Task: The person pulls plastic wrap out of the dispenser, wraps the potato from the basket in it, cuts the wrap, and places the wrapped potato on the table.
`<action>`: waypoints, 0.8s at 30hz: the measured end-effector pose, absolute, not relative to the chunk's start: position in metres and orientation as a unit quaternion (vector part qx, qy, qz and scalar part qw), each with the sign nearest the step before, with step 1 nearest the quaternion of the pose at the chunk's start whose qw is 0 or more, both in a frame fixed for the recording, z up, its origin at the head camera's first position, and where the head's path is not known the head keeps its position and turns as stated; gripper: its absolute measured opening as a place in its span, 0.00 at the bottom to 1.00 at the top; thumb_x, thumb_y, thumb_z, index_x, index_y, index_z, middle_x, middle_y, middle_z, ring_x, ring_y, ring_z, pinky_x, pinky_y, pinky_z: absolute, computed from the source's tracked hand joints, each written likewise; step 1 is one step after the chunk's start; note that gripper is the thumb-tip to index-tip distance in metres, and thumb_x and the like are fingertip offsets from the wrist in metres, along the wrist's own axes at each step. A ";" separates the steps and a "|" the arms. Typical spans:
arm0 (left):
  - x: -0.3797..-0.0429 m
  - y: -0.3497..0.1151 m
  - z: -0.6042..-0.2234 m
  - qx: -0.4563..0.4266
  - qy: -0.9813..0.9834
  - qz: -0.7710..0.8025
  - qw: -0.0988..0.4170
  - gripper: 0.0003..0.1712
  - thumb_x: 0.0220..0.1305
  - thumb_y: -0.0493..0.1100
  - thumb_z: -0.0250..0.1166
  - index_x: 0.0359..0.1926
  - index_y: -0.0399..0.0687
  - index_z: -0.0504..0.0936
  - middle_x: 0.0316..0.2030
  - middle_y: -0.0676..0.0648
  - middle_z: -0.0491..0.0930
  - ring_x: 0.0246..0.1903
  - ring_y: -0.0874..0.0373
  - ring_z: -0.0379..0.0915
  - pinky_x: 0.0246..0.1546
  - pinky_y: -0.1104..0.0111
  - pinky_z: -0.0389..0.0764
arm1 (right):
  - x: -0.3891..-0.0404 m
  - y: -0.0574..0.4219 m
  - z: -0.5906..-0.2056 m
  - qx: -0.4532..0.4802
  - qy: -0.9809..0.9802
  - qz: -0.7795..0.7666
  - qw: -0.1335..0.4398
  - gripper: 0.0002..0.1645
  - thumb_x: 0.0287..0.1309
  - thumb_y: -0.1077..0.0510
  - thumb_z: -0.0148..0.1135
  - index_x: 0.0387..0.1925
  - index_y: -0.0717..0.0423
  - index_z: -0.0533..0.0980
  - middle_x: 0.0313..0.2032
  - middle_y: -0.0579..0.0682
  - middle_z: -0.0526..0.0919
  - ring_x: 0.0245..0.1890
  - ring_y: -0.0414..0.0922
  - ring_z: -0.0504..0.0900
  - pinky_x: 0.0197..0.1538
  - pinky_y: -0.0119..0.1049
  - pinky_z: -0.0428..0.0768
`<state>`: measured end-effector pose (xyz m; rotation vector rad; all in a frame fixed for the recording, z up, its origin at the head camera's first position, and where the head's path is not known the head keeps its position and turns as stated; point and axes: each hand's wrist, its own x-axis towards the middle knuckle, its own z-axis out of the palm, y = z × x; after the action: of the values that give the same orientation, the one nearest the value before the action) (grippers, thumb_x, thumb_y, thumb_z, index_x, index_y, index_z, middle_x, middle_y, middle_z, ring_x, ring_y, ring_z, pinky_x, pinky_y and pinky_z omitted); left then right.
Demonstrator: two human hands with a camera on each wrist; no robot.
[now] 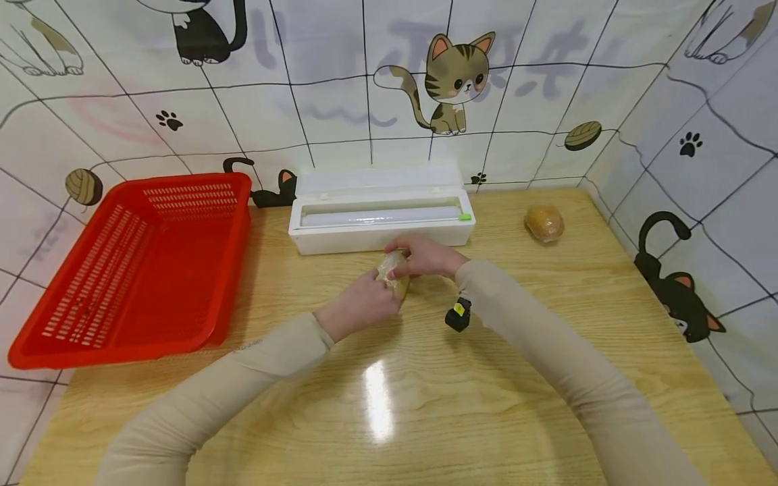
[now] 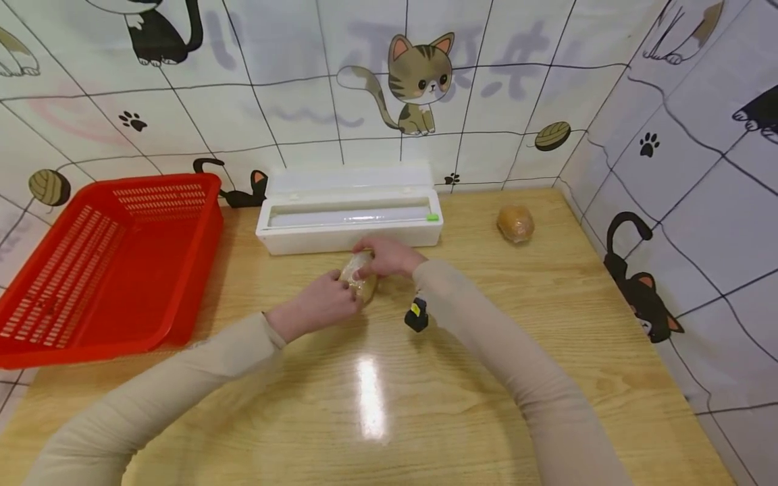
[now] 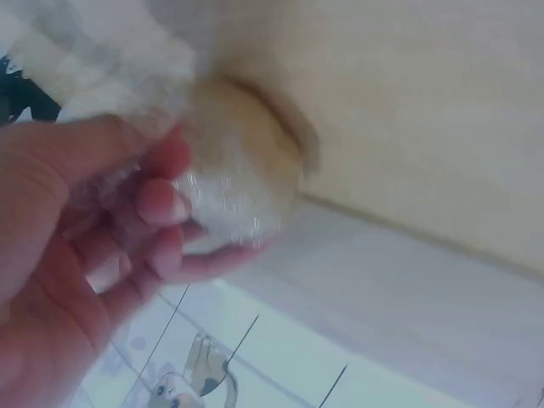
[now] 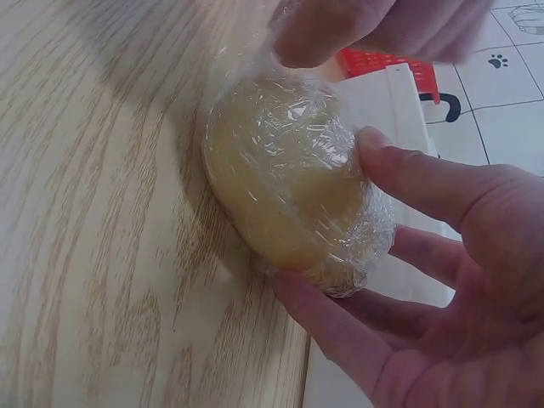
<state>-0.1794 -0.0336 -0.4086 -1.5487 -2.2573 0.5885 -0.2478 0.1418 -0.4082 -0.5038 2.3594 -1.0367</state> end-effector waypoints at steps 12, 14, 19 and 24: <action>-0.202 -0.047 -0.386 -0.549 -0.833 0.069 0.005 0.15 0.59 0.39 0.69 0.46 0.40 0.78 0.33 0.46 0.81 0.28 0.54 0.77 0.31 0.65 0.78 | -0.248 0.141 -0.407 -0.210 0.875 -0.358 0.247 0.30 0.56 0.64 0.65 0.61 0.62 0.70 0.60 0.61 0.70 0.56 0.54 0.71 0.45 0.37 0.79; -0.206 -0.050 -0.383 -0.544 -0.837 0.041 -0.028 0.15 0.58 0.35 0.69 0.46 0.38 0.78 0.32 0.44 0.81 0.29 0.52 0.78 0.32 0.65 0.79 | -0.248 0.142 -0.406 -0.207 0.875 -0.360 0.250 0.30 0.56 0.65 0.64 0.61 0.62 0.69 0.60 0.61 0.70 0.56 0.53 0.71 0.44 0.37 0.80; -0.211 -0.047 -0.384 -0.563 -0.826 0.028 -0.027 0.10 0.59 0.29 0.66 0.41 0.41 0.80 0.43 0.44 0.82 0.36 0.52 0.78 0.37 0.65 0.78 | -0.246 0.143 -0.404 -0.219 0.880 -0.344 0.243 0.28 0.60 0.62 0.63 0.61 0.61 0.69 0.60 0.60 0.71 0.56 0.53 0.70 0.47 0.38 0.77; -0.211 -0.048 -0.389 -0.563 -0.826 0.028 -0.023 0.16 0.58 0.23 0.62 0.45 0.40 0.74 0.45 0.40 0.75 0.30 0.53 0.75 0.30 0.67 0.77 | -0.247 0.143 -0.405 -0.230 0.880 -0.334 0.248 0.28 0.62 0.61 0.62 0.62 0.61 0.69 0.62 0.58 0.70 0.60 0.54 0.68 0.52 0.41 0.75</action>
<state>-0.2110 -0.0480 -0.3890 -1.7947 -2.6331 0.0902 -0.2467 0.1431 -0.4051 -0.6276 2.3990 -0.9095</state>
